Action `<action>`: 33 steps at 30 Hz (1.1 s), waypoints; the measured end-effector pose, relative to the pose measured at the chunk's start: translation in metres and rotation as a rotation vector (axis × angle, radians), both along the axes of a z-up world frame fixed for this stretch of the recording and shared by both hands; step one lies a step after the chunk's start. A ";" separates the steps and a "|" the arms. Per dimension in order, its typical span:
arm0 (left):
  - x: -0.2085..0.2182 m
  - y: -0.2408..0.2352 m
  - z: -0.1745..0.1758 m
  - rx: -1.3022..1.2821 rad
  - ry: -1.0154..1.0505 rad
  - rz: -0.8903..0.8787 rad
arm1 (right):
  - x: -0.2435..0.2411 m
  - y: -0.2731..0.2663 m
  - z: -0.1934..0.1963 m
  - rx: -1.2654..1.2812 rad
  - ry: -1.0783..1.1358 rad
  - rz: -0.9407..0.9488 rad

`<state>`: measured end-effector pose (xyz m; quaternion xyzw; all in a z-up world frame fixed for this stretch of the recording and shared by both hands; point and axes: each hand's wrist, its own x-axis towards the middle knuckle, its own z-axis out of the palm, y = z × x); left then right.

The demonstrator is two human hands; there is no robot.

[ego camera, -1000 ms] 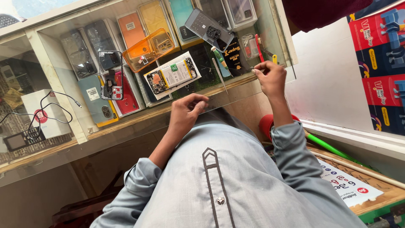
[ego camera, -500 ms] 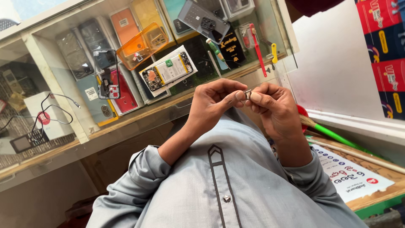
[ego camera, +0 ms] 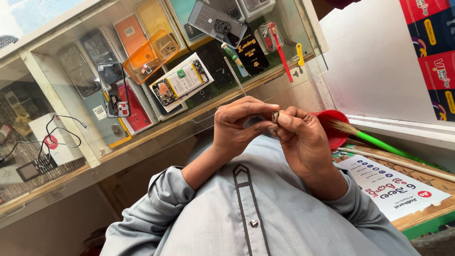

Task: The person cleans a small black electronic component using a red toothbrush and tweezers. They brush the component's surfaces and crevices, then use tweezers to remove debris, repeating the process throughout the clip.

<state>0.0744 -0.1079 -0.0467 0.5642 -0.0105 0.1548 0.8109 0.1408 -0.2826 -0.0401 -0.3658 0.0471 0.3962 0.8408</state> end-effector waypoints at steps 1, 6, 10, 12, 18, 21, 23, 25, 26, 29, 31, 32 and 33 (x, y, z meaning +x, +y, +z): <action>0.000 -0.001 -0.001 -0.024 0.016 -0.006 | 0.000 0.000 0.000 -0.002 0.004 0.003; 0.004 -0.005 -0.004 0.010 0.048 -0.019 | 0.001 -0.008 0.002 -0.056 0.022 0.012; 0.010 -0.010 -0.002 0.003 0.025 -0.026 | 0.006 -0.015 0.002 0.014 0.023 0.048; 0.011 -0.013 -0.002 0.001 0.018 -0.038 | 0.008 -0.018 0.002 0.028 0.038 0.065; 0.018 -0.022 -0.003 0.051 0.007 -0.005 | 0.015 -0.023 -0.001 0.049 0.091 0.102; 0.018 -0.025 -0.005 0.020 0.008 -0.001 | 0.017 -0.026 -0.002 0.066 0.063 0.121; 0.018 -0.026 -0.006 -0.067 0.049 -0.020 | 0.021 -0.028 -0.002 -0.016 0.051 0.102; 0.018 -0.028 -0.008 -0.135 0.080 -0.035 | 0.027 -0.030 -0.004 -0.062 -0.044 0.089; 0.020 -0.028 -0.010 -0.158 0.090 -0.039 | 0.033 -0.030 -0.006 -0.063 -0.133 0.087; 0.021 -0.029 -0.016 -0.238 0.117 -0.043 | 0.059 -0.016 -0.026 -0.317 -0.490 -0.053; 0.024 -0.032 -0.020 -0.274 0.123 -0.034 | 0.089 0.002 -0.051 -0.623 -0.862 -0.118; 0.024 -0.032 -0.022 -0.279 0.126 -0.024 | 0.104 0.011 -0.065 -0.738 -1.094 -0.155; 0.025 -0.034 -0.023 -0.284 0.129 -0.013 | 0.118 0.019 -0.080 -0.851 -1.328 -0.192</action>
